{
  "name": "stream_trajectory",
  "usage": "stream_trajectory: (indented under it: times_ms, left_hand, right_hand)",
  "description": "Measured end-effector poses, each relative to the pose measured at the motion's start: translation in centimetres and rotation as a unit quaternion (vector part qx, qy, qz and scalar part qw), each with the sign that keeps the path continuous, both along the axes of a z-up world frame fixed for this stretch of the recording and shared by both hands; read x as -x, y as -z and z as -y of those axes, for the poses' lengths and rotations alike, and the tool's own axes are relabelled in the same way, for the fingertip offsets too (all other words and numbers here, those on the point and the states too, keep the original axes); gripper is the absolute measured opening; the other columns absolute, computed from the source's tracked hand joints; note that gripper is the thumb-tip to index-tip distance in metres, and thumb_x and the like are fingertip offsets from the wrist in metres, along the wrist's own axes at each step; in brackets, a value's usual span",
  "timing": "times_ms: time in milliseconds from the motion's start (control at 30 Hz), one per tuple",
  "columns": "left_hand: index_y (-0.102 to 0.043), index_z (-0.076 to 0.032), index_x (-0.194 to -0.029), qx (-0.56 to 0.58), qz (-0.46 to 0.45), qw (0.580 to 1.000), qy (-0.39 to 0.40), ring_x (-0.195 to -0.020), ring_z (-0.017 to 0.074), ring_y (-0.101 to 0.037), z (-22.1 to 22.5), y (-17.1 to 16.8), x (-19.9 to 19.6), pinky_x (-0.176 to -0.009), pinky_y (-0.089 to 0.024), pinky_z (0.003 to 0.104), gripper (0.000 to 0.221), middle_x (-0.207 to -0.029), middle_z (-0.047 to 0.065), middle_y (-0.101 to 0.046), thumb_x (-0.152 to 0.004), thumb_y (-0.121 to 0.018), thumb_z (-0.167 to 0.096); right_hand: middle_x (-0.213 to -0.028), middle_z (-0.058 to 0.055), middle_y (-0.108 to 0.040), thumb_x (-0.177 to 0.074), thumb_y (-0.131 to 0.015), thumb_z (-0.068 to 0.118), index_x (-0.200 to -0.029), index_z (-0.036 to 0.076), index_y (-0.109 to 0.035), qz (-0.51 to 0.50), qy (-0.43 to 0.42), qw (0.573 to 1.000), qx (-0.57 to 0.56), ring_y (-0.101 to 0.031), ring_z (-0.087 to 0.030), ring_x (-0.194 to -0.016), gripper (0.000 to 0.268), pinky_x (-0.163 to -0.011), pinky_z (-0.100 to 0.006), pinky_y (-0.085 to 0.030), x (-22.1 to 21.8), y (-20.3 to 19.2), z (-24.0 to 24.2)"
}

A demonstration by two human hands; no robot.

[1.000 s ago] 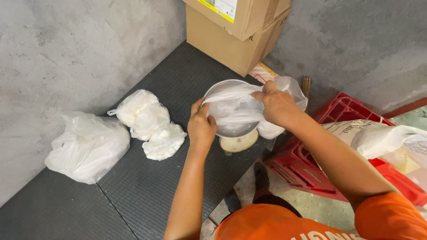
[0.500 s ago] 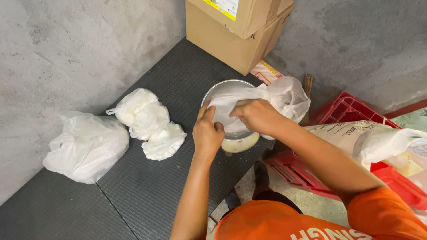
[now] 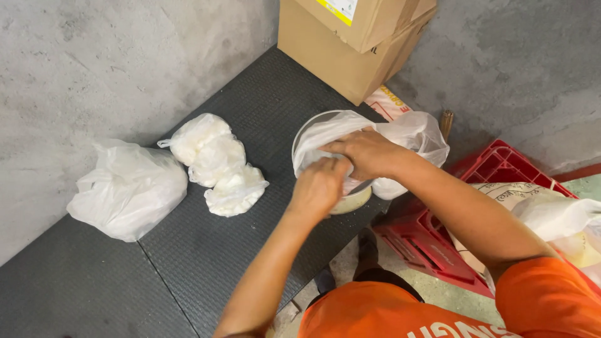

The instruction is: The recorder is using a scoop to measure white powder from a large bag into smaller containers on a scale for portioning.

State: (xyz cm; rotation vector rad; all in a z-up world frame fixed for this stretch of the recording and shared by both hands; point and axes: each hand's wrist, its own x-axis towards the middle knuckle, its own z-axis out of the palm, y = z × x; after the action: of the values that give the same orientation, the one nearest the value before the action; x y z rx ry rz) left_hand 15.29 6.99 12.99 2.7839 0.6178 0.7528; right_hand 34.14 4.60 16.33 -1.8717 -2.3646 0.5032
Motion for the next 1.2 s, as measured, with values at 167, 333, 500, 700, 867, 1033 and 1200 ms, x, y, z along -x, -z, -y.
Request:
stream_trajectory:
  times_ms: [167,333,500,700,867,1033,1200]
  left_hand:
    - [-0.075,-0.008,-0.108,0.022,-0.213,0.973,-0.088,-0.085,0.0297,-0.072,-3.0,0.5,-0.3,-0.073,-0.057,0.043,0.027,-0.094,0.012,-0.073,-0.100,-0.063,-0.030]
    - [-0.082,-0.011,-0.091,0.017,-0.295,0.952,-0.082,-0.092,0.0276,-0.073,-2.8,-0.9,-1.3,-0.078,-0.057,0.041,0.029,-0.095,0.011,-0.073,-0.093,-0.067,-0.037]
    - [-0.081,-0.010,-0.096,0.037,-0.331,0.941,-0.064,-0.098,0.0269,-0.073,-2.6,-1.4,-2.0,-0.083,-0.057,0.038,0.030,-0.100,0.010,-0.075,-0.082,-0.078,-0.036]
    - [-0.081,-0.011,-0.094,0.018,-0.352,0.931,-0.095,-0.094,0.0277,-0.075,-2.7,-0.9,-2.3,-0.078,-0.060,0.038,0.015,-0.095,0.012,-0.076,-0.090,-0.067,-0.015]
    - [-0.081,-0.010,-0.093,0.017,-0.334,0.940,-0.073,-0.094,0.0276,-0.075,-2.4,-1.5,-2.2,-0.079,-0.060,0.039,0.017,-0.095,0.012,-0.077,-0.086,-0.065,-0.010]
    - [-0.080,-0.009,-0.095,0.027,-0.322,0.946,-0.035,-0.093,0.0287,-0.075,-2.6,-0.2,-2.0,-0.076,-0.060,0.041,0.018,-0.097,0.011,-0.077,-0.087,-0.063,-0.008]
    - [-0.079,-0.008,-0.099,0.035,-0.342,0.939,-0.010,-0.094,0.0312,-0.075,-2.7,0.4,-1.6,-0.079,-0.059,0.042,0.019,-0.096,0.015,-0.076,-0.088,-0.063,-0.009]
  right_hand:
    - [-0.115,-0.010,-0.073,-0.071,-0.084,0.038,-0.109,0.019,-0.077,0.130,0.003,0.991,0.023,-0.066,-0.032,-0.110,0.043,-0.097,-0.046,-0.047,-0.9,-1.0,0.5]
    - [-0.086,-0.012,-0.076,-0.075,-0.084,0.047,-0.089,0.011,-0.081,0.209,0.028,0.977,0.022,-0.069,-0.036,-0.095,0.038,-0.090,-0.043,-0.053,-1.4,-1.0,1.2]
    - [-0.090,-0.016,-0.075,-0.058,-0.089,0.039,-0.119,0.007,-0.071,0.109,0.035,0.993,-0.025,-0.072,-0.035,-0.087,0.071,-0.077,-0.047,-0.053,-2.4,1.3,0.9]
    - [-0.089,-0.014,-0.076,-0.077,-0.085,0.042,-0.088,0.006,-0.080,0.207,0.040,0.972,0.101,-0.071,-0.034,-0.092,0.038,-0.093,-0.044,-0.050,-0.5,-2.0,0.9]
    - [-0.088,-0.013,-0.077,-0.073,-0.086,0.031,-0.089,0.013,-0.081,0.170,0.031,0.980,0.095,-0.072,-0.033,-0.093,0.025,-0.092,-0.044,-0.051,-0.9,-1.2,0.5]
    - [-0.104,-0.011,-0.076,-0.066,-0.084,0.015,-0.116,0.020,-0.077,0.095,-0.007,0.994,0.061,-0.071,-0.032,-0.101,0.050,-0.085,-0.044,-0.055,-1.0,1.1,0.0]
    - [-0.115,-0.010,-0.071,-0.063,-0.087,0.017,-0.139,0.025,-0.062,0.132,-0.009,0.984,0.122,-0.067,-0.030,-0.111,0.081,-0.088,-0.041,-0.055,-0.3,0.7,-0.5]
